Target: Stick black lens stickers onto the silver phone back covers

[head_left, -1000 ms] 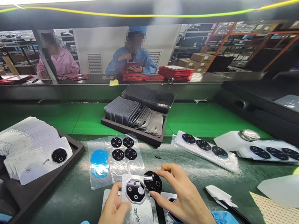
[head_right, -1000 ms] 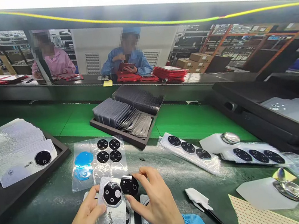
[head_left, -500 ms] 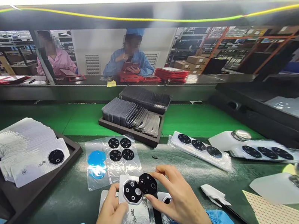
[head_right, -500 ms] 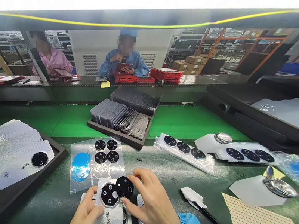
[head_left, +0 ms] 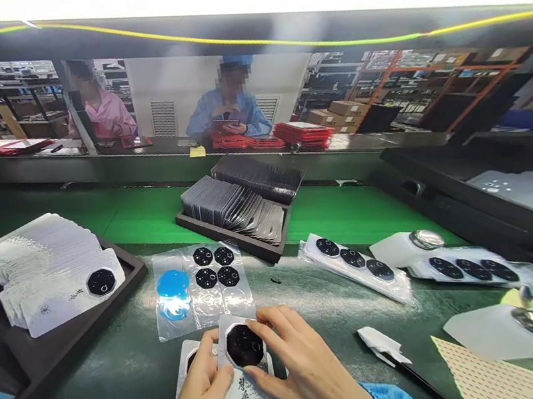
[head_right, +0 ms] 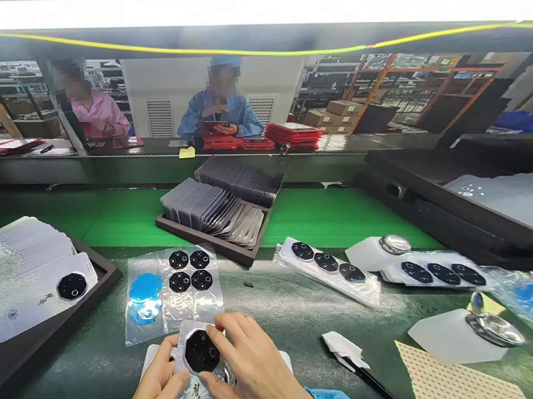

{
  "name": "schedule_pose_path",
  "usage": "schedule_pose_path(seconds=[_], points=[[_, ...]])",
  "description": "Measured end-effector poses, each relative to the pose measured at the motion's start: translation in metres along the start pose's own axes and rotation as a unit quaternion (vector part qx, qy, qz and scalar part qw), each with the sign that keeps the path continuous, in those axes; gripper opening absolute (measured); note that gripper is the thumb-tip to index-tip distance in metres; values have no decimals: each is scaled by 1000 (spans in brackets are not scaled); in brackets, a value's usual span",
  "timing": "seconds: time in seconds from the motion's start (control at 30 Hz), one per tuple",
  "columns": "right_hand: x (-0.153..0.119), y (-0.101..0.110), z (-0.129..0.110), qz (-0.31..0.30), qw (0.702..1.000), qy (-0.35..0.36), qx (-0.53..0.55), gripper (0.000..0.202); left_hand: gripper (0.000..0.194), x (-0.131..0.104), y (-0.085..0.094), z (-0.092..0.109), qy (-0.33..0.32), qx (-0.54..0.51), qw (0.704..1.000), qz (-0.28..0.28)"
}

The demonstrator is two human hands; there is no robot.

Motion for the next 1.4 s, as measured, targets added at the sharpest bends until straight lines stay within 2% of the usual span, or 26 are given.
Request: schedule_pose_path(seconds=[0.53,0.93,1.4], points=[[1,-1,1,-9,1000,-3,-10,38,45,0,-2,1,3,1,1000,-11],[0,-1,1,-16,1000,-3,-14,29,48,-1,0,-2,10,12,1000,2],[0,-5,0,-35,999,4,-22,36,52,0,3,-3,15,37,999,10]])
Point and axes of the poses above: each hand's wrist, its own x-axis towards the middle knuckle, its own y-axis out of the back of the hand, z = x × y, the point moved 9 cm from there along x, towards the middle knuckle, and after that the axes turned 12 degrees about -x, right-handed, at the moved point
